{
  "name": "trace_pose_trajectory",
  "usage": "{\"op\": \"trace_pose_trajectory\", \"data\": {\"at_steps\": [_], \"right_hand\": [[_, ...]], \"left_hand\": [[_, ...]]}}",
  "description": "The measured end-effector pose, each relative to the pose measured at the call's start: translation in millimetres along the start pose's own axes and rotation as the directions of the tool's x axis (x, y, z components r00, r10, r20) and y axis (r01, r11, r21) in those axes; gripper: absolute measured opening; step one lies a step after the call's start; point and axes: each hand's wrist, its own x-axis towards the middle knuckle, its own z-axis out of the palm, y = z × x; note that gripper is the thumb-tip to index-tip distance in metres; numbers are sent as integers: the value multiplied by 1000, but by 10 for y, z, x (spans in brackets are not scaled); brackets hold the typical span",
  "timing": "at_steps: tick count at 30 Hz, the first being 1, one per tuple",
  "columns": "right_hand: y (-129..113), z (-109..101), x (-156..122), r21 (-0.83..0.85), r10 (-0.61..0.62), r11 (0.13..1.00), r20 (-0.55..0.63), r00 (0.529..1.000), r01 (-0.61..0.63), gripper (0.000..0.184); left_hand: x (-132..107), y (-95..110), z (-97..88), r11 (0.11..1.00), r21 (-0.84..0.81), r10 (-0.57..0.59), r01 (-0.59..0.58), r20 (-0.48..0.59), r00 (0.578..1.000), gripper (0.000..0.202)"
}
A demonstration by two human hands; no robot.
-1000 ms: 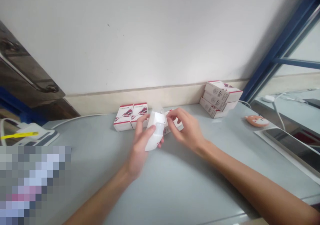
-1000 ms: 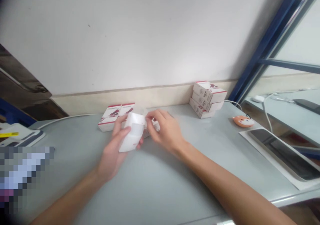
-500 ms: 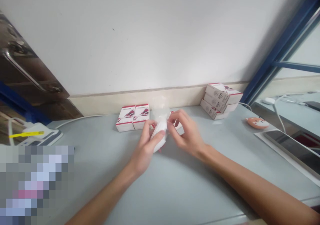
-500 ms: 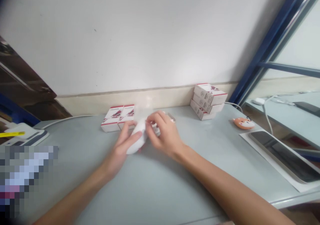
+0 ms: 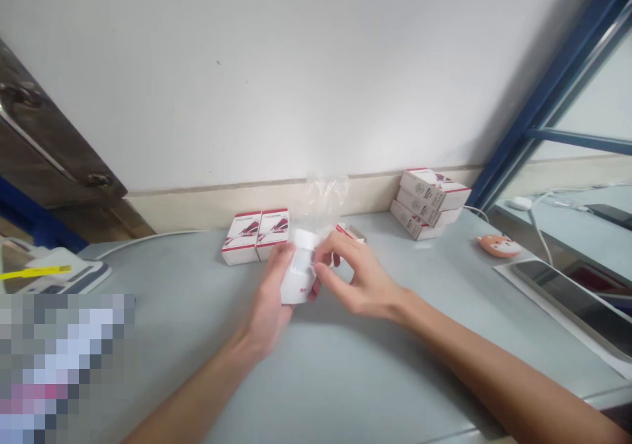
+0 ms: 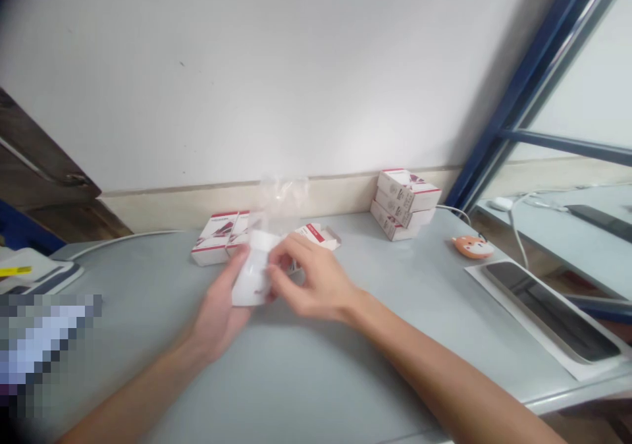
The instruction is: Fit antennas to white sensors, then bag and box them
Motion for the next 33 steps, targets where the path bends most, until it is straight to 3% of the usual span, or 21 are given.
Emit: {"op": "trace_pose_trajectory", "data": {"at_steps": [2, 5, 7, 9, 11, 17, 20, 23, 26, 30, 33], "right_hand": [[-33, -2, 27, 122, 161, 980, -31, 986, -156, 18], [-26, 16, 64, 379, 405, 860, -99, 909, -342, 24], [2, 1, 81, 528, 427, 752, 64, 902, -394, 36], [37, -53, 91, 577, 331, 686, 296, 896, -444, 38], [81, -135, 98, 562, 256, 681, 418, 871, -470, 40], [252, -460, 137, 394, 259, 819, 393, 882, -416, 40], [304, -641, 148, 319, 233, 861, 447, 864, -397, 45], [341, -773, 129, 230, 243, 888, 498, 832, -397, 49], [381, -825, 92, 110, 300, 904, 524, 797, -413, 48], [410, -817, 61, 28, 345, 903, 545, 764, -428, 51], [400, -828, 45, -57, 382, 899, 590, 711, -435, 49]], "left_hand": [[0, 14, 5, 999, 29, 15, -16, 21, 1000, 34], [-23, 56, 21, 997, 49, 56, -60, 85, 995, 33], [-34, 66, 23, 994, 59, 84, -93, 134, 987, 33], [-31, 41, 11, 991, 74, 100, -114, 175, 980, 35], [-16, -18, -12, 987, 107, 96, -118, 192, 977, 40], [-9, -195, -57, 948, 269, 166, -170, 38, 985, 46], [5, -249, -62, 897, 388, 166, -213, 152, 974, 44], [67, -305, -86, 799, 508, 184, -322, 305, 935, 50], [100, -300, -89, 729, 566, 203, -384, 358, 912, 50], [46, -214, -27, 776, 489, 230, -398, 368, 901, 53], [29, -223, -11, 805, 481, 199, -347, 332, 922, 54]]}}
